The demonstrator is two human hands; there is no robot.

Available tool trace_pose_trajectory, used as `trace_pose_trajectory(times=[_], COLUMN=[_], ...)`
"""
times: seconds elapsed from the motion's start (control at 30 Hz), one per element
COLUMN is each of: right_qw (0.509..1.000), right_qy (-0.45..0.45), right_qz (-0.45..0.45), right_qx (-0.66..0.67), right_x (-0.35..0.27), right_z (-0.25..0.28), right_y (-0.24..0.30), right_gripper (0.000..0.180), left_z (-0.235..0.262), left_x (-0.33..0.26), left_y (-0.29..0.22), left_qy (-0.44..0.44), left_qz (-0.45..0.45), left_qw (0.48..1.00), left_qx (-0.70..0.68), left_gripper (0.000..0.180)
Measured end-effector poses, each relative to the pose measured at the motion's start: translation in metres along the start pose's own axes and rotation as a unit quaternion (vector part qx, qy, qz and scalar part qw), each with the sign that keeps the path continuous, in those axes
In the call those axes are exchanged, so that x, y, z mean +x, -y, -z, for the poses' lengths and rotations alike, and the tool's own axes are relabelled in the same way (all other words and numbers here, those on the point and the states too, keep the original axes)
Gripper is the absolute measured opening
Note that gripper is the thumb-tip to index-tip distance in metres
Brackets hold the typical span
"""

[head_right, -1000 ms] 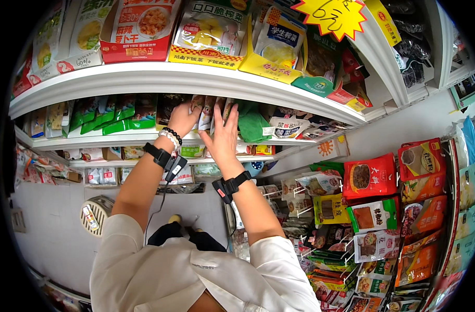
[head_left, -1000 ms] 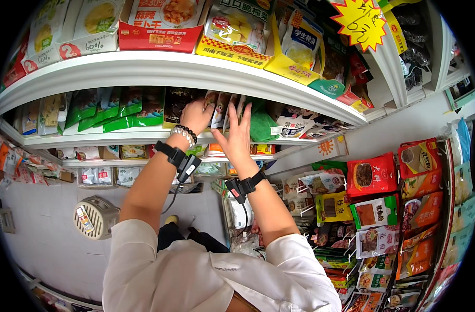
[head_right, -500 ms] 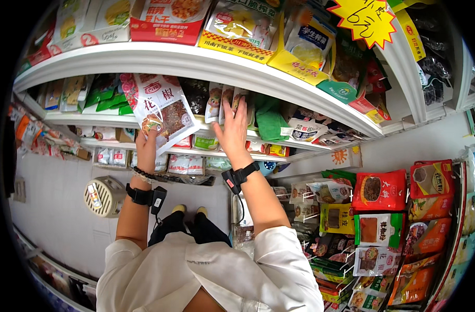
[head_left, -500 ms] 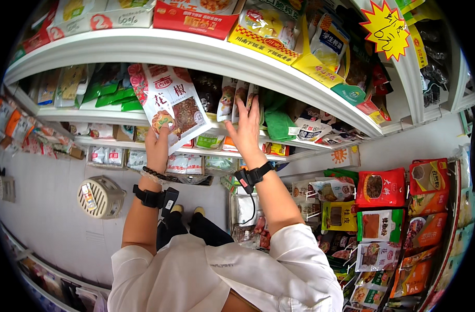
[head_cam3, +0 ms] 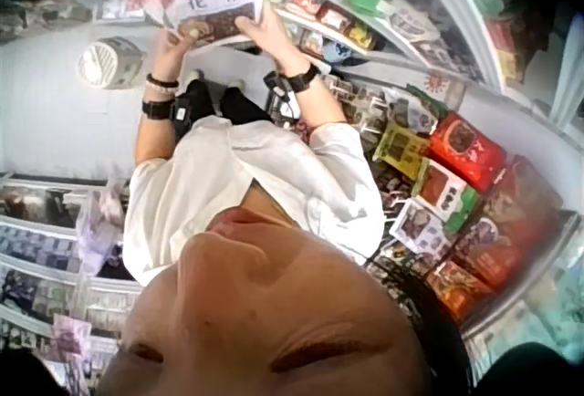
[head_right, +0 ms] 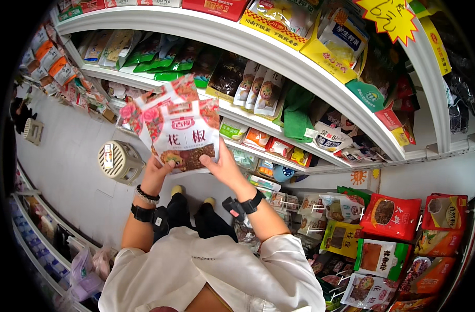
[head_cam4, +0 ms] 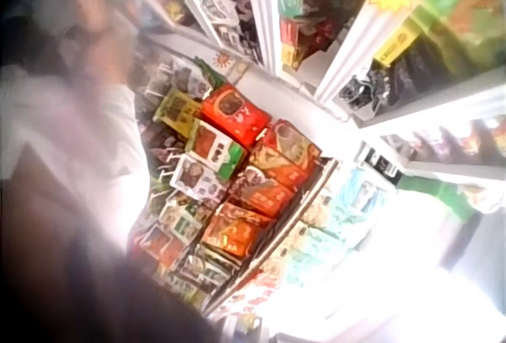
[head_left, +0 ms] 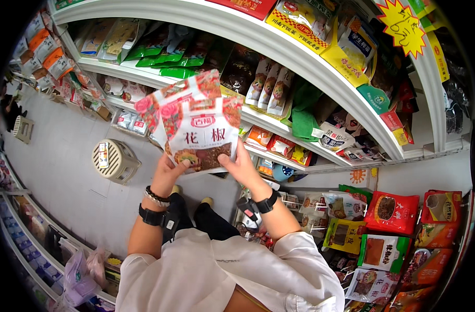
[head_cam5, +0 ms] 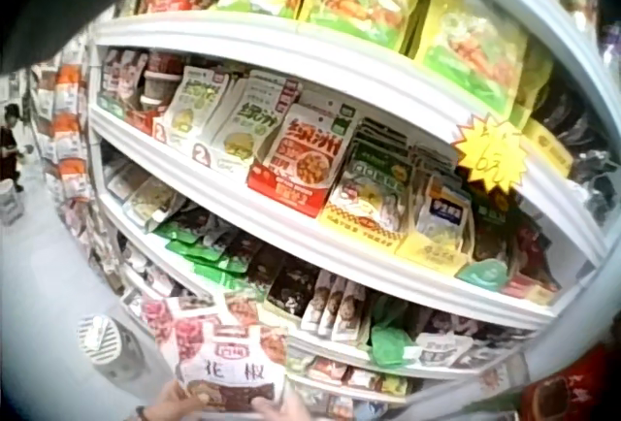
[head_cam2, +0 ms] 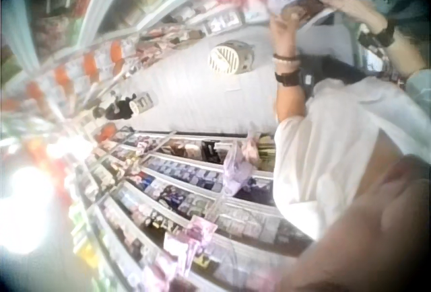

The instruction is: The person is stocking a retail shelf with various packaged food items. They repeatedly pick up red and green packets from a lower area, examine them, and hang them on white hooks on the shelf. The person also uses a blue cloth to wipe the shelf surface and the hanging hooks between placing items.

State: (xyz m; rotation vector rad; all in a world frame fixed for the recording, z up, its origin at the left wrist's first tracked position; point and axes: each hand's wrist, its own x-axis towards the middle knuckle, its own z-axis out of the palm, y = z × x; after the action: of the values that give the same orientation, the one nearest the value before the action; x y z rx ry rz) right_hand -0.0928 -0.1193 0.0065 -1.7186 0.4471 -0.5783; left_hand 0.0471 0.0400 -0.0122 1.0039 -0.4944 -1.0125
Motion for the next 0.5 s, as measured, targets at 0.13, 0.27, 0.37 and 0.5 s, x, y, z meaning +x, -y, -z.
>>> trace_pose_trajectory(times=[0.13, 0.27, 0.37, 0.5], right_qw=[0.996, 0.989, 0.929, 0.814], right_qy=[-0.043, -0.142, -0.294, -0.008], right_qz=[-0.054, -0.029, -0.009, 0.041], right_qx=[0.063, 0.025, 0.226, 0.580], right_x=[-0.034, -0.065, -0.067, -0.083], right_z=[-0.019, -0.021, -0.028, -0.026], right_y=[0.013, 0.033, 0.068, 0.078], right_gripper=[0.047, 0.040, 0.038, 0.054], left_z=[-0.006, 0.009, 0.030, 0.058], left_x=[-0.034, -0.053, -0.060, -0.069], left_y=[-0.015, -0.028, -0.043, -0.050], left_qy=[-0.005, -0.047, -0.031, -0.009], left_qz=[0.018, -0.030, -0.020, -0.039], left_qw=[0.999, 0.997, 0.999, 0.999], left_qx=[0.046, 0.059, 0.030, -0.009], left_gripper=[0.038, 0.030, 0.026, 0.023])
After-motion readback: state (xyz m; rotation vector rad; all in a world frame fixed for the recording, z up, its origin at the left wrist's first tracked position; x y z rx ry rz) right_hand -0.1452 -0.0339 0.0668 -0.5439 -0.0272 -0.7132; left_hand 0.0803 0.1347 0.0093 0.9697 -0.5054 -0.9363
